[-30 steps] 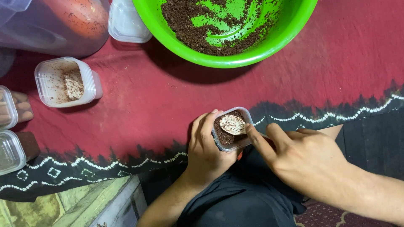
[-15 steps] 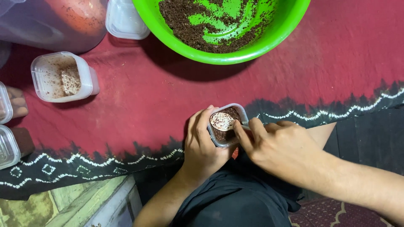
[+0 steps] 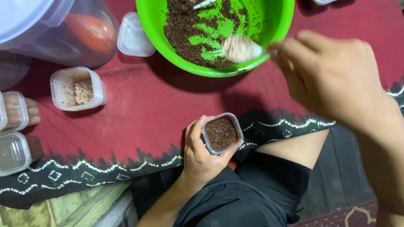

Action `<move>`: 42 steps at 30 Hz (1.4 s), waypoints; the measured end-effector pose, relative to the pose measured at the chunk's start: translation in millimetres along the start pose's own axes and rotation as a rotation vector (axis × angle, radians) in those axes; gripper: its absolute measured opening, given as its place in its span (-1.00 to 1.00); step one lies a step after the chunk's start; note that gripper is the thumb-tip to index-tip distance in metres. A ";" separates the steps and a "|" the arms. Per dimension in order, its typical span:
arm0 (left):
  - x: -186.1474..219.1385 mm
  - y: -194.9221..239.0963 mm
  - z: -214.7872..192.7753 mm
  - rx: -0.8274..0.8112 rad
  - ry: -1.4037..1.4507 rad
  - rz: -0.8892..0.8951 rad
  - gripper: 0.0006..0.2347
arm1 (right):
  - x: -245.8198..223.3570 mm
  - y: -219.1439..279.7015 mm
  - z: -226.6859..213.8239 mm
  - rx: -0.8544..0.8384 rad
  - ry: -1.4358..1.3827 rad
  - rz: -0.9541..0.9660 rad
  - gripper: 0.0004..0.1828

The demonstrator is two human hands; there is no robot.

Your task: The person scoops a dark granular substance from a large green bowl into small plastic containers using a spoon. They press the granules down into the containers to pack them tightly.

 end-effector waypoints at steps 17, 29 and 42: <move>-8.2 4.8 0.9 -0.010 0.139 0.017 -0.21 | 5.9 -168.1 155.6 0.150 0.277 -0.196 -0.77; -6.4 -0.2 -2.1 -0.007 0.158 0.008 -0.23 | 7.4 -187.4 168.0 -0.041 0.278 -0.261 -0.88; -7.7 5.1 1.4 -0.006 0.135 0.031 -0.21 | 10.3 -139.9 152.3 -0.019 0.219 -0.021 -0.85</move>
Point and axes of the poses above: each hand's wrist, its own y-axis away from the middle knuckle, its own z-axis out of the palm, x = y × z, the point moved 1 cm from there along -y, towards the middle knuckle, and after that the axes turned 14 degrees about y, right-handed, at the moved point
